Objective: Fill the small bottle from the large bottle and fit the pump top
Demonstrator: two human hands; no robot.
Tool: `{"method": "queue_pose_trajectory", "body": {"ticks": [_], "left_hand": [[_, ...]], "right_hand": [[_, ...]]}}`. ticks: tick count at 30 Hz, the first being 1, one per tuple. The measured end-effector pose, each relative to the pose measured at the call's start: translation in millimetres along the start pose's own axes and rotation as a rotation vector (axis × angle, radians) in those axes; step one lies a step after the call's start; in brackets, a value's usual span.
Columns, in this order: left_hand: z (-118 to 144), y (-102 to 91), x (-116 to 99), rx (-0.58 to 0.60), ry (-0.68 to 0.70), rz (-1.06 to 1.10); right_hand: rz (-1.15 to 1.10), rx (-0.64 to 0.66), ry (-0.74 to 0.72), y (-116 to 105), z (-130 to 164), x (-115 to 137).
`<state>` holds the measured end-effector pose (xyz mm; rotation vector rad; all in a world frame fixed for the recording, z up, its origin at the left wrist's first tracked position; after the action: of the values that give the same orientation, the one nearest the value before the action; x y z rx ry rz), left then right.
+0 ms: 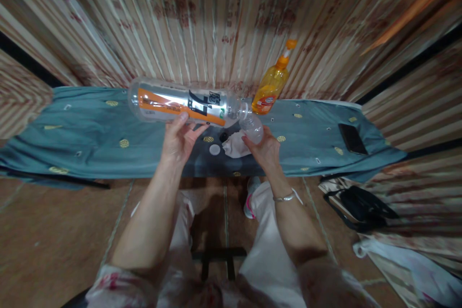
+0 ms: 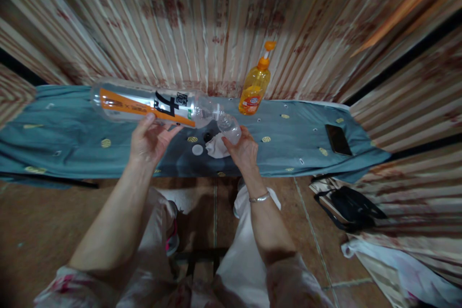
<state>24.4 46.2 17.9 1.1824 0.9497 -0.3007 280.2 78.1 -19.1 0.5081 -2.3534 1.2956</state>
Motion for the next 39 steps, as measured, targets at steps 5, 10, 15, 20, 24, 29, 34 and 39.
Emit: {"method": "queue_pose_trajectory", "body": {"ticks": [5, 10, 15, 20, 24, 29, 34, 39], "left_hand": [[0.8, 0.5, -0.5, 0.001, -0.003, 0.031], [1.0, -0.1, -0.6, -0.025, -0.004, 0.025], [1.9, 0.4, -1.4, -0.018, 0.001, -0.026], [2.0, 0.6, -1.2, -0.01, 0.002, 0.011], [1.7, -0.3, -0.8, -0.02, 0.003, -0.005], [2.6, 0.9, -1.5, -0.014, 0.007, 0.006], [1.6, -0.8, -0.4, -0.025, 0.002, -0.01], [1.1, -1.8, -0.3, -0.014, 0.007, -0.016]], "right_hand": [[0.017, 0.009, 0.015, -0.9, 0.2, 2.2], [0.022, -0.008, 0.0, -0.9, 0.7, 2.5], [0.014, -0.02, -0.011, -0.9, 1.0, 2.4], [0.013, -0.016, -0.004, -0.9, 0.3, 2.9], [0.024, -0.01, 0.002, -0.8, 0.3, 2.9], [0.025, -0.001, -0.002, -1.1, 0.7, 3.1], [0.019, -0.01, -0.009, -0.2, 0.7, 1.7], [0.02, -0.005, -0.006, 0.8, 0.8, 0.4]]}}
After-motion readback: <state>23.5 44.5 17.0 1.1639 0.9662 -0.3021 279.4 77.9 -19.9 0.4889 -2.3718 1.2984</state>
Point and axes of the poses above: each hand's wrist, its own z-axis away from the middle knuckle, its own y-axis out of the palm, x = y × z, the point moved 6 cm from there along -z, towards the middle knuckle, and after that the axes turned 11 degrees about -x, right-handed, at the moved point
